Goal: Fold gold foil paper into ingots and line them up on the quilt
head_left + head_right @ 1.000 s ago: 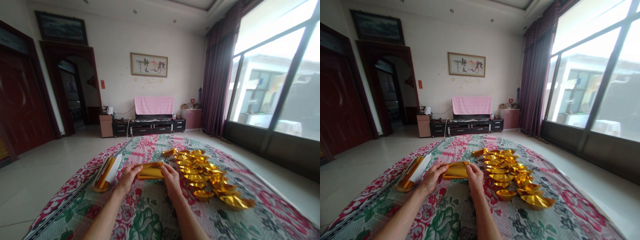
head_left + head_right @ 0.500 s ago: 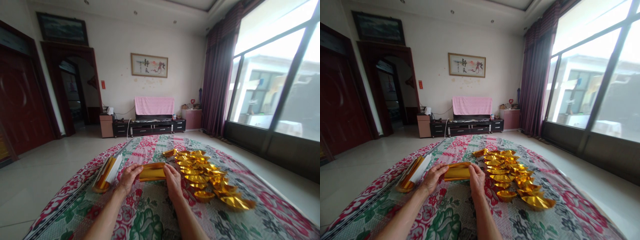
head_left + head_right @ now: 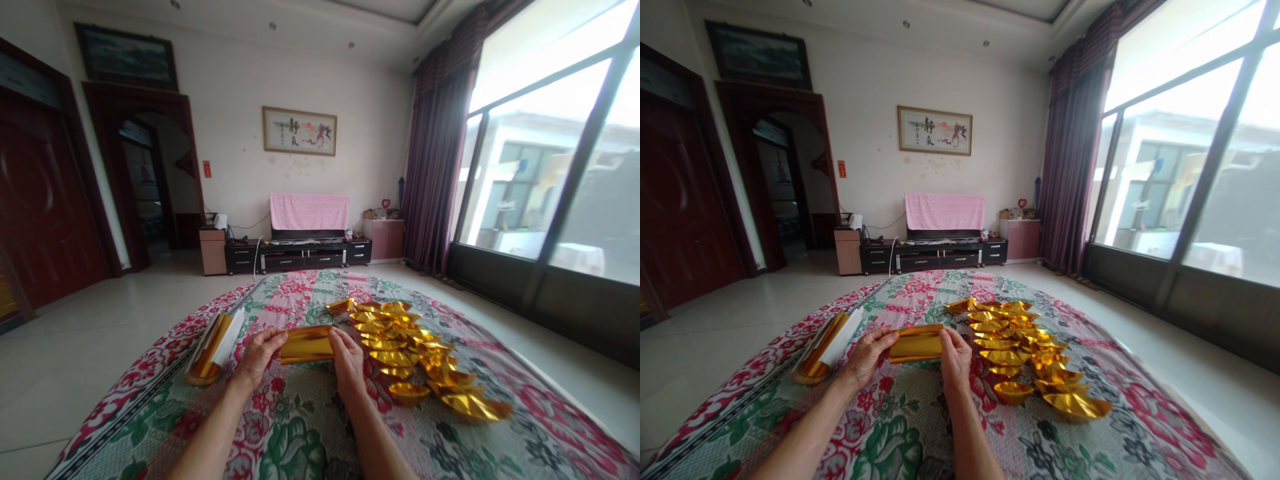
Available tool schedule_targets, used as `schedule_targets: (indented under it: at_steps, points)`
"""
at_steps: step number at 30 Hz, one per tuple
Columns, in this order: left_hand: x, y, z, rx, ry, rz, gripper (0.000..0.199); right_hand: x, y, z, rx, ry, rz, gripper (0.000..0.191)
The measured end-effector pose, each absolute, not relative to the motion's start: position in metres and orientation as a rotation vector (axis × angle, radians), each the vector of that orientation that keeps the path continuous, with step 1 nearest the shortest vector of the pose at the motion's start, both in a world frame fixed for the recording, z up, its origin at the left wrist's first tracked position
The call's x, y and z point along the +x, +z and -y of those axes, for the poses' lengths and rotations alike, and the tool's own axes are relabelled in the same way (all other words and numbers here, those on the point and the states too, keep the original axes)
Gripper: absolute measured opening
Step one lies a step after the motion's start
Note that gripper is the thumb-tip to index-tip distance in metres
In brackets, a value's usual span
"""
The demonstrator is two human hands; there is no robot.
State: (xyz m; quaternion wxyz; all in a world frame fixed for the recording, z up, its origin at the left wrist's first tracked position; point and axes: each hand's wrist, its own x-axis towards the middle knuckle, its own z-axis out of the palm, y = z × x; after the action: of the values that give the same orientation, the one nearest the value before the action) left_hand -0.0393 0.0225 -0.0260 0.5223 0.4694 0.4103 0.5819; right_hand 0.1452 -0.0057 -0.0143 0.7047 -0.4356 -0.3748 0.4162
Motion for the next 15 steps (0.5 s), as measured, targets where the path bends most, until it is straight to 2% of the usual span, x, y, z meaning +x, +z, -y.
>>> schedule_targets:
  at_steps: [15]
  points:
    - [-0.0363, -0.0208, -0.0180, 1.132, 1.378, -0.971, 0.025, 0.1445, -0.0194, 0.0004, -0.951, 0.810, 0.859, 0.043]
